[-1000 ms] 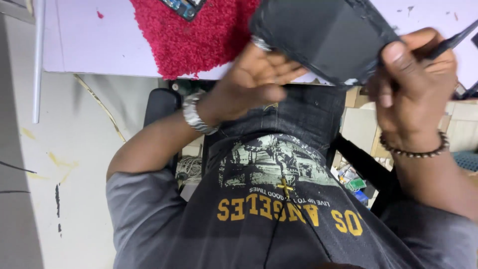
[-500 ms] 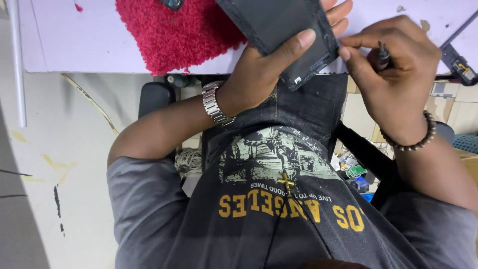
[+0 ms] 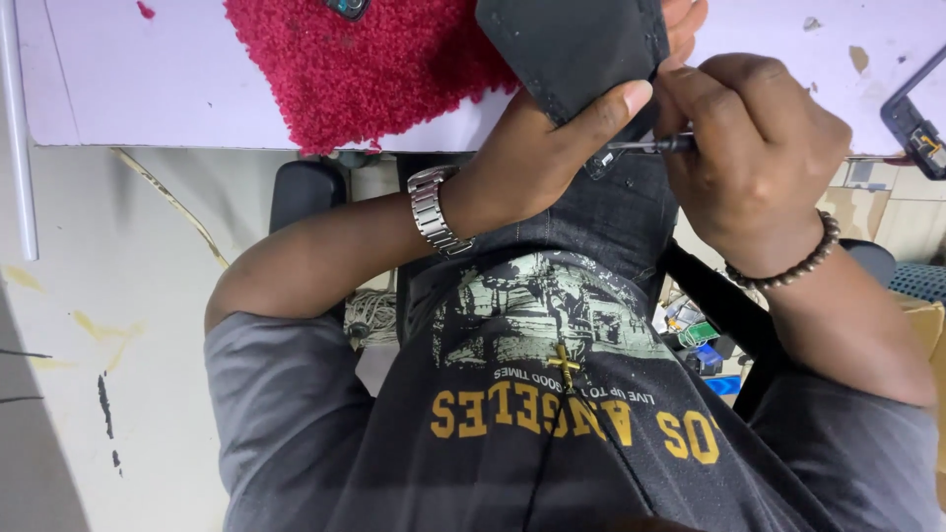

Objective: Reassembling the internal components and back cover of a mobile phone, including cleaning adhesive and fitting parts.

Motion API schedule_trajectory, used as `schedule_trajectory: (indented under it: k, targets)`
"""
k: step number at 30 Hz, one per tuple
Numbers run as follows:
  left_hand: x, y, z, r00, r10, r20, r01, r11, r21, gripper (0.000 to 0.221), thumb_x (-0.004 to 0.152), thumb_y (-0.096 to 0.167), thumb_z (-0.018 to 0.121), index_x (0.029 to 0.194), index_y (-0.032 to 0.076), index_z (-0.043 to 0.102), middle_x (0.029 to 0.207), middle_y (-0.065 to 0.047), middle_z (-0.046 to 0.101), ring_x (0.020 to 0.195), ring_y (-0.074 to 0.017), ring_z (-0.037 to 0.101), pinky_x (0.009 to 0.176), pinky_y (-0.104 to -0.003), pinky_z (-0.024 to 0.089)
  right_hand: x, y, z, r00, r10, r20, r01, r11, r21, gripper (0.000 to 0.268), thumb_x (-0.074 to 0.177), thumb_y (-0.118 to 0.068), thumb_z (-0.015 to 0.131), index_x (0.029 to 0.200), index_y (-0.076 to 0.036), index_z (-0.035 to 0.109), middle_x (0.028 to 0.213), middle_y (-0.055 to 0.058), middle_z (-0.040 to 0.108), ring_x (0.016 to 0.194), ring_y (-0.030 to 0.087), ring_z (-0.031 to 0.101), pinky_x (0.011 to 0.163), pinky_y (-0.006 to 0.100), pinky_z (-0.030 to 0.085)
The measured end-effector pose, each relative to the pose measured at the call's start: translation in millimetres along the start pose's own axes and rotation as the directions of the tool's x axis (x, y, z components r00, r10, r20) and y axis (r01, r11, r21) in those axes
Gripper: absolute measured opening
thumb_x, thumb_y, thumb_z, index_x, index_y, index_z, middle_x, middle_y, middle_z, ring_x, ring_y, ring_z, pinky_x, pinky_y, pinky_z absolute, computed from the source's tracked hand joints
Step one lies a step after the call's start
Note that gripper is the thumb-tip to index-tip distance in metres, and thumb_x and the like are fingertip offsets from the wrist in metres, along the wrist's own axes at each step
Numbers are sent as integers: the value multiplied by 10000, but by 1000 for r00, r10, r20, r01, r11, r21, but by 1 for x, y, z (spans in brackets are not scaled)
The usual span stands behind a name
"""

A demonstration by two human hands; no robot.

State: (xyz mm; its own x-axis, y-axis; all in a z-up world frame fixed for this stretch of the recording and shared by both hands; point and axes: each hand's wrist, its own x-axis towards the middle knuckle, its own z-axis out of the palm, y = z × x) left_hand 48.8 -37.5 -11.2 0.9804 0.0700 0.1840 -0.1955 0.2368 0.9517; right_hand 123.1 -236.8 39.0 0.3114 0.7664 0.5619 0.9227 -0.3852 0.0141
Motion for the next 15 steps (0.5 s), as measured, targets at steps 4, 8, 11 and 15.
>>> schedule_trajectory:
  k: [4,8,11,15]
  targets:
    - [2,0,-2,993,8,120,-3,999,-35,439,1245,264,580,1647,110,496,1752,-78,497,1728,-257,456,1559,-399,347,-3,-1,7,1000,9,1,-9,990,-144,140,1155,48,871,1121,-19,753,1057,123,657,801,233,714,593,333,499]
    - [2,15,-4,984,5,180,5,998,-56,430,1260,275,547,1650,99,505,1751,-66,509,1729,-227,469,1560,-368,353,-10,9,13,1000,24,-8,-25,991,-132,120,1150,15,783,1089,-58,709,1066,65,696,955,211,750,606,340,495]
    - [-1,17,-5,989,-40,140,45,998,-31,417,1233,244,566,1619,88,535,1710,-57,543,1691,-222,486,1529,-380,341,-8,14,5,945,299,133,-326,832,449,196,1001,171,765,1094,19,682,1111,179,677,1008,349,633,952,458,473]
    - [-2,19,-7,970,-59,236,156,894,-419,585,1239,294,579,1729,52,371,1805,-157,464,1749,-345,491,1578,-490,413,-7,30,4,652,683,330,-577,165,800,220,1211,121,561,1050,-28,545,890,120,543,630,188,482,589,297,380]
